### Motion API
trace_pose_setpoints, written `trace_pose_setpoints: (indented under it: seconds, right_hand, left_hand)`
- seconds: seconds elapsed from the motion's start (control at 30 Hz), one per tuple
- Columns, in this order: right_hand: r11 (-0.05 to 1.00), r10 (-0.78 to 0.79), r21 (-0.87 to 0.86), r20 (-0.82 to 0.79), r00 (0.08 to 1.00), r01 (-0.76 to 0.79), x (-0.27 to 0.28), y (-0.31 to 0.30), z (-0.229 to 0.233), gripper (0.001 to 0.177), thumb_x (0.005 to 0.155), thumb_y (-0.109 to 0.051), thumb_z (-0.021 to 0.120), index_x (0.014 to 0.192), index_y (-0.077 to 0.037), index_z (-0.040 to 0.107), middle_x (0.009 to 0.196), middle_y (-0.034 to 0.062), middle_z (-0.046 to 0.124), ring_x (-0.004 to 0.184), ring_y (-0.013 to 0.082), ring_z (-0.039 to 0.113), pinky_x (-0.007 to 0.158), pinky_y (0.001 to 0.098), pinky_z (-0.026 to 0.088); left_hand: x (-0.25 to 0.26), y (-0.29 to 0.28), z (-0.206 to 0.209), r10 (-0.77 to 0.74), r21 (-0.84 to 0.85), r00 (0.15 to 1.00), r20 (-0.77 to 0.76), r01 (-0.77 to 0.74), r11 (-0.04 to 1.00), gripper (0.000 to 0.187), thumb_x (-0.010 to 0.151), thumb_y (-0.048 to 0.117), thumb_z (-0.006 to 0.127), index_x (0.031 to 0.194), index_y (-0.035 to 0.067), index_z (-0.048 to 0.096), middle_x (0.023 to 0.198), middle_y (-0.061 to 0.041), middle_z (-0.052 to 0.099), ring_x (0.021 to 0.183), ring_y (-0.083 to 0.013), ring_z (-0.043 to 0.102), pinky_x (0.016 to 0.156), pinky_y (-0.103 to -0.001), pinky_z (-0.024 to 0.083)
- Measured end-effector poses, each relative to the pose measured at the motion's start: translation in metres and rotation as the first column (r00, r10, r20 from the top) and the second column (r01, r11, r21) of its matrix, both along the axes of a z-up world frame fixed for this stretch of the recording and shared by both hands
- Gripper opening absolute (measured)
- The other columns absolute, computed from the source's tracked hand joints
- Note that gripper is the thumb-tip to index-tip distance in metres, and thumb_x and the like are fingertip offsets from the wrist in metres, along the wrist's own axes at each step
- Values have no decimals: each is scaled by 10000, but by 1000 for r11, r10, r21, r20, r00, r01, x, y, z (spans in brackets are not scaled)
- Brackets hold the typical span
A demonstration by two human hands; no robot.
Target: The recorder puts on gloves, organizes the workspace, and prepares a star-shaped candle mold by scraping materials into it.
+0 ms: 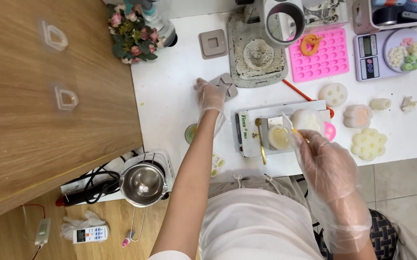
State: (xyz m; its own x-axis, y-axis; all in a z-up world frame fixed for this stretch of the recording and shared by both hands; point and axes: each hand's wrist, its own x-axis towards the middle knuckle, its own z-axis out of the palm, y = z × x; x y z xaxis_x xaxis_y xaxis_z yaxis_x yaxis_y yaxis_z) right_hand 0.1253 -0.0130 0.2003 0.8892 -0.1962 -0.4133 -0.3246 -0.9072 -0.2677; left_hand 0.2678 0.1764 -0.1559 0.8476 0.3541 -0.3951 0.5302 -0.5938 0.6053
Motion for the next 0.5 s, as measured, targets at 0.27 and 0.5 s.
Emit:
trace_pose_setpoints:
  seconds: [0.27, 0.5]
  right_hand:
    - [998, 43, 37, 10, 999, -43, 2, 8, 0, 337, 996, -345, 626, 1201, -100, 731, 746, 169, 725, 597, 298, 680, 597, 426, 525]
    - [844, 278, 357, 349, 895, -401, 9, 34, -37, 329, 939, -114, 619, 1256, -60, 689, 1046, 191, 734, 800, 274, 721, 649, 381, 562]
  left_hand:
    - [-22, 13, 46, 192, -405, 978, -86, -210, 890, 637, 789, 369, 721, 1223, -92, 649, 1140, -270, 800, 1003, -305, 783, 890, -361, 596]
    - [-101, 48, 168, 458, -811, 879, -130, -360, 460, 248, 875, 247, 579, 1081, 119, 527, 931, -59, 668, 786, -151, 671, 648, -316, 580]
